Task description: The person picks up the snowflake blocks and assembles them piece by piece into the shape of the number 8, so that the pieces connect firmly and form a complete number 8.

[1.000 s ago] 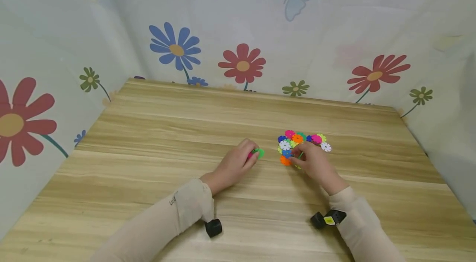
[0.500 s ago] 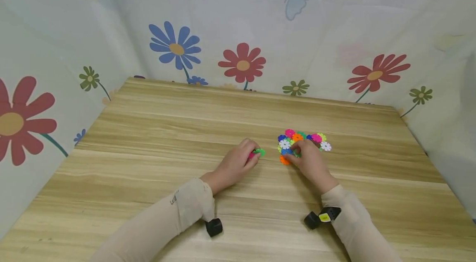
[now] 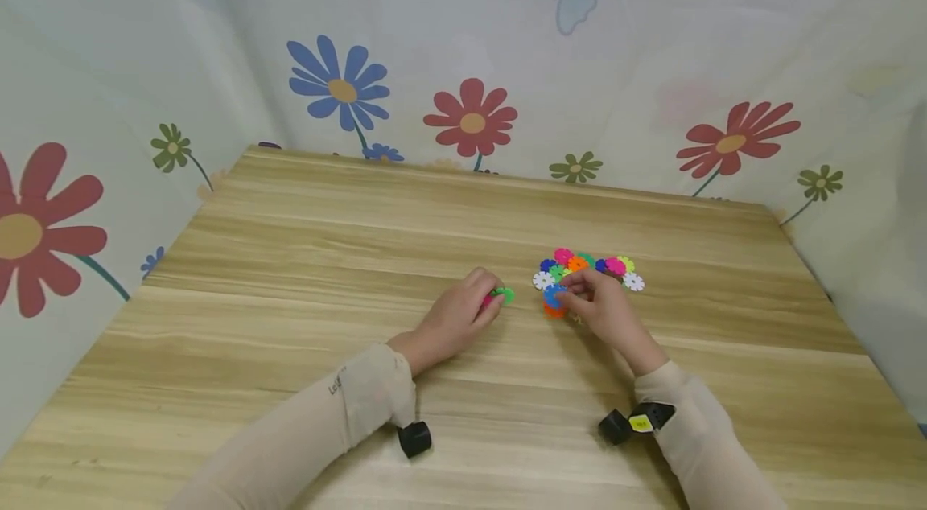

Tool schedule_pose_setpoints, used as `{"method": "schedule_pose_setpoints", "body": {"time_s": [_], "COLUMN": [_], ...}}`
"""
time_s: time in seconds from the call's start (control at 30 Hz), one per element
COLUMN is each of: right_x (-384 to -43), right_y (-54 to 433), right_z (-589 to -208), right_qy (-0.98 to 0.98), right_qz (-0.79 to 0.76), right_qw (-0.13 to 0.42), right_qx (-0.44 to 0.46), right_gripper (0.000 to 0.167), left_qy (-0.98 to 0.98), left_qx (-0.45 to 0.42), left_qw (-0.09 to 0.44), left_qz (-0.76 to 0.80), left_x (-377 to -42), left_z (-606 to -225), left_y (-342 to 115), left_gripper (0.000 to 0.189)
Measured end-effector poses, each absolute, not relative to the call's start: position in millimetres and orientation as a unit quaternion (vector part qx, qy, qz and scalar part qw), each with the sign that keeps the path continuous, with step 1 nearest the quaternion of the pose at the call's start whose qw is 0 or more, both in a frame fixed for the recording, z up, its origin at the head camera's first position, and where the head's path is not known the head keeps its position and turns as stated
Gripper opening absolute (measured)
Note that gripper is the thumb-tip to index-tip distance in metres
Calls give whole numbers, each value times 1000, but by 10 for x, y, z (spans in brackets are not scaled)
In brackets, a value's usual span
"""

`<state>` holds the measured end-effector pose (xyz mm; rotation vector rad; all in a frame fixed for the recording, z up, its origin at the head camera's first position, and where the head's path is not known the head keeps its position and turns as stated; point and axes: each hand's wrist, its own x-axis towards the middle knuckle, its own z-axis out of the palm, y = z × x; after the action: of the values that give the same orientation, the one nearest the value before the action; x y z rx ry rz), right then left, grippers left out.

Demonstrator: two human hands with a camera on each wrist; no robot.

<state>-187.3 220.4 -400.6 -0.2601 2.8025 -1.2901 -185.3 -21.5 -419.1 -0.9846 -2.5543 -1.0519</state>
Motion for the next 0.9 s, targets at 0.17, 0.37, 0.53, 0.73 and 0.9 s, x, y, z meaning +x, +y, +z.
{"method": "schedule_pose_setpoints", "body": {"time_s": [0.17, 0.37, 0.53, 0.73, 0.9], "right_x": [-1812, -1718, -1672, -1660, -1661], "right_y": [2105, 1953, 1892, 1857, 1851], "right_z": [-3946, -3936, -3935, -3942, -3962], "right_qy": [833, 763, 753, 747, 733], "right_qz": [-538, -623, -635, -639, -654], "right_qw": [78, 130, 128, 132, 137], "right_qx": [-101, -116, -117, -126, -129], "right_gripper": [23, 20, 17, 17, 11], "left_qy": [-863, -850, -841, -838, -837], "left_qx": [-340, -357, -369, -384, -394], "left_qw": [110, 124, 138, 143, 147], "left_qz": [-357, -367, -371, -361, -350], "left_x": [-1866, -1865, -1861, -1836, -1808], "left_z": [-4202, -4223, -4224, -4192, -4170], "left_y": [-222, -220, -212, -196, -178], "left_gripper": [12, 13, 13, 12, 11]}}
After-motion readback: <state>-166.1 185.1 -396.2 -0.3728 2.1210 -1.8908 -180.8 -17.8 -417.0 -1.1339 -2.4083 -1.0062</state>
